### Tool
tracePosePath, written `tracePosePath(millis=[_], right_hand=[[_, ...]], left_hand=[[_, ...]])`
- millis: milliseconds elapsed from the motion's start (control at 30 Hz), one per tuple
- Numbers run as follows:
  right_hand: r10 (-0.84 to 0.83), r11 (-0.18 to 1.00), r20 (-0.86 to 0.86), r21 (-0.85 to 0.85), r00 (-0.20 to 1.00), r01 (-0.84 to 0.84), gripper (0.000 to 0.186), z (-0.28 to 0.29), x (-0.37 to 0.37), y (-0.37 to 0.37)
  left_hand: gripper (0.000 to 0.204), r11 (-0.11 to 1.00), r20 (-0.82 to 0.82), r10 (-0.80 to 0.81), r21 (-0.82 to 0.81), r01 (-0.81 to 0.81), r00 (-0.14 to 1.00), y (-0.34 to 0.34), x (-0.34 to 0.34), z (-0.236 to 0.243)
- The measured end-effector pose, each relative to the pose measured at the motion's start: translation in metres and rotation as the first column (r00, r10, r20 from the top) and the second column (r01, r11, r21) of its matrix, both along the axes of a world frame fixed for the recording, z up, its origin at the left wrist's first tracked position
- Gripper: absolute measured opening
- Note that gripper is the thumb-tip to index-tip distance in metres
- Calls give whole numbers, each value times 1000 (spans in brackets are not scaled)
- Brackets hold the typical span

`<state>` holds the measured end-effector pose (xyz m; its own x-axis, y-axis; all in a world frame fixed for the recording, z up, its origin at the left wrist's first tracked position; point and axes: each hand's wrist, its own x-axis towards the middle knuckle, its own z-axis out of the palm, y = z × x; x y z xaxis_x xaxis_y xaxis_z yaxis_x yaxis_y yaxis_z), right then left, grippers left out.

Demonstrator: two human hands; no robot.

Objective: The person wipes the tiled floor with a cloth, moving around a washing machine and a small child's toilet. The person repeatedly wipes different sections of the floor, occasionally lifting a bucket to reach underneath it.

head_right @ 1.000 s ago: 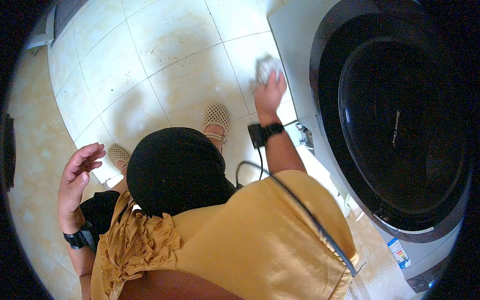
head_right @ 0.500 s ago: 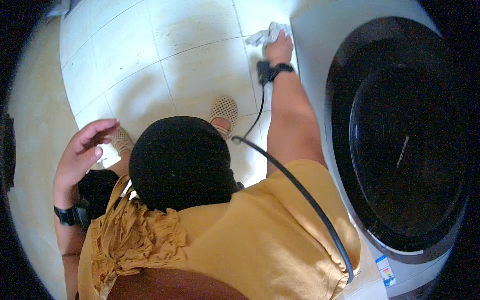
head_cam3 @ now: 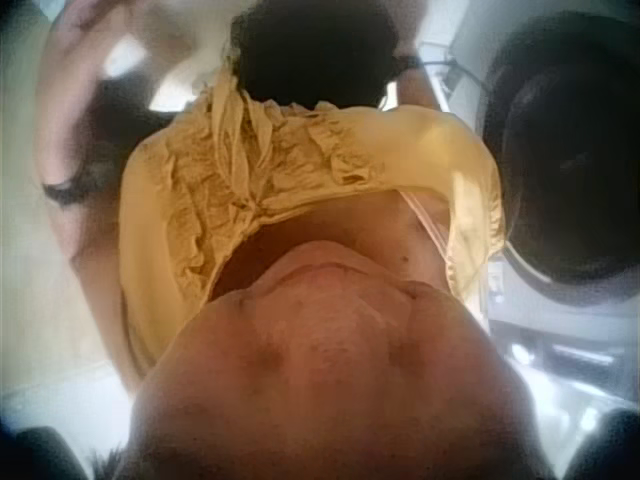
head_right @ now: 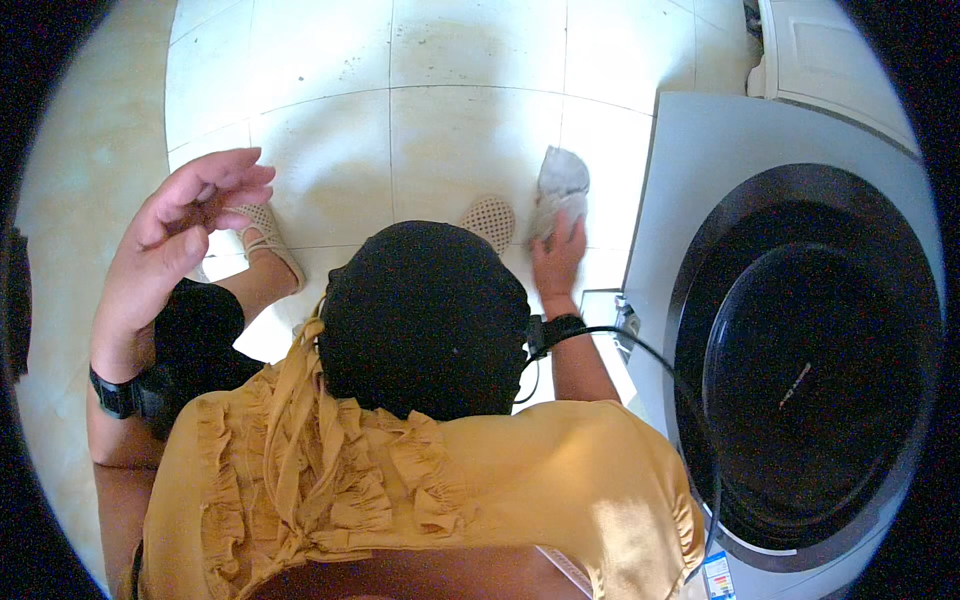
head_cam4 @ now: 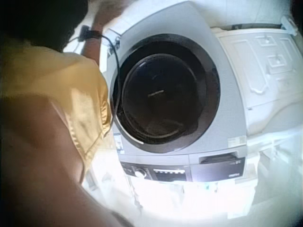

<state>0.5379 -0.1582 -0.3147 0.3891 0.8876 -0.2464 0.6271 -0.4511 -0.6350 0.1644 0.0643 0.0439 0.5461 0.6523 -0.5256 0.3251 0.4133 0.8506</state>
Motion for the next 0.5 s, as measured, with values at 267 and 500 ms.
tracePosePath(millis=[267, 500], right_hand=[[418, 834, 412, 177, 809, -522, 56, -48, -13, 161], [110, 970, 65, 208, 992, -121, 42, 13, 43, 340]], left_hand=[[55, 987, 75, -53, -146, 63, 996, 11, 20, 4], [51, 991, -64, -88, -107, 80, 994, 0, 15, 27]])
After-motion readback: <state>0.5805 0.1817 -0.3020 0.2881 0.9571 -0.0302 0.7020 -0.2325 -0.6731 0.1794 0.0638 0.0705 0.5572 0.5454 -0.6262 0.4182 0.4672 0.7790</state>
